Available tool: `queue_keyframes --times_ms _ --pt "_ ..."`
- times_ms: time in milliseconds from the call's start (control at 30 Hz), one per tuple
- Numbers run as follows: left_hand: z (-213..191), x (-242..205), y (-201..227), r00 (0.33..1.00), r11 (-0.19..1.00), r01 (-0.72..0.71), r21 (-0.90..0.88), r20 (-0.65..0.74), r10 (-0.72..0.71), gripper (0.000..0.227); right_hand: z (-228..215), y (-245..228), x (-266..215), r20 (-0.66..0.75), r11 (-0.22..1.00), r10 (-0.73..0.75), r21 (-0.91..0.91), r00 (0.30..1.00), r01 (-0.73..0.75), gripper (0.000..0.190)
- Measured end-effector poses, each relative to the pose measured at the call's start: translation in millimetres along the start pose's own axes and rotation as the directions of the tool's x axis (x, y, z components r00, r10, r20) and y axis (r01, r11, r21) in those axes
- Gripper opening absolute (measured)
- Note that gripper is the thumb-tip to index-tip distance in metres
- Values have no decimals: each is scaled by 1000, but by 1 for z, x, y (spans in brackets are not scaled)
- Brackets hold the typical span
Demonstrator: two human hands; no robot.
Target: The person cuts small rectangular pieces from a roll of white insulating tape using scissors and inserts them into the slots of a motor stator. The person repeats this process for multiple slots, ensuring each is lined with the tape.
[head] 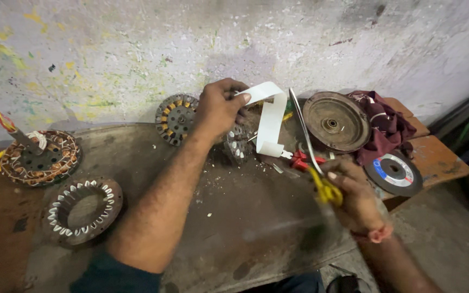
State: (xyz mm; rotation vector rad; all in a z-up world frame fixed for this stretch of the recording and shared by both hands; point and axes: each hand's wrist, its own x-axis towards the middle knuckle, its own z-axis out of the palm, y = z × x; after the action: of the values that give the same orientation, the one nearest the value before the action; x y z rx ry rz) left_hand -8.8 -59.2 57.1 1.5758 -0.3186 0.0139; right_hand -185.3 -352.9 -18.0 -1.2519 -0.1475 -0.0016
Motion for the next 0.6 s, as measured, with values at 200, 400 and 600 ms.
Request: queue_keyframes --times_ms 200,400,600 --pt "7 10 -13 977 976 -213 -50 -43 211 19 31 36 -3 172 947 -2 316 985 -53 61" --pt "7 7 -33 970 954 -231 -191 -123 210 29 29 51 -4 196 993 120 -18 973 -119 90" --pt "10 6 -30 987 951 -157 -265 -84 140 24 35 45 8 243 985 159 25 957 -170 96"
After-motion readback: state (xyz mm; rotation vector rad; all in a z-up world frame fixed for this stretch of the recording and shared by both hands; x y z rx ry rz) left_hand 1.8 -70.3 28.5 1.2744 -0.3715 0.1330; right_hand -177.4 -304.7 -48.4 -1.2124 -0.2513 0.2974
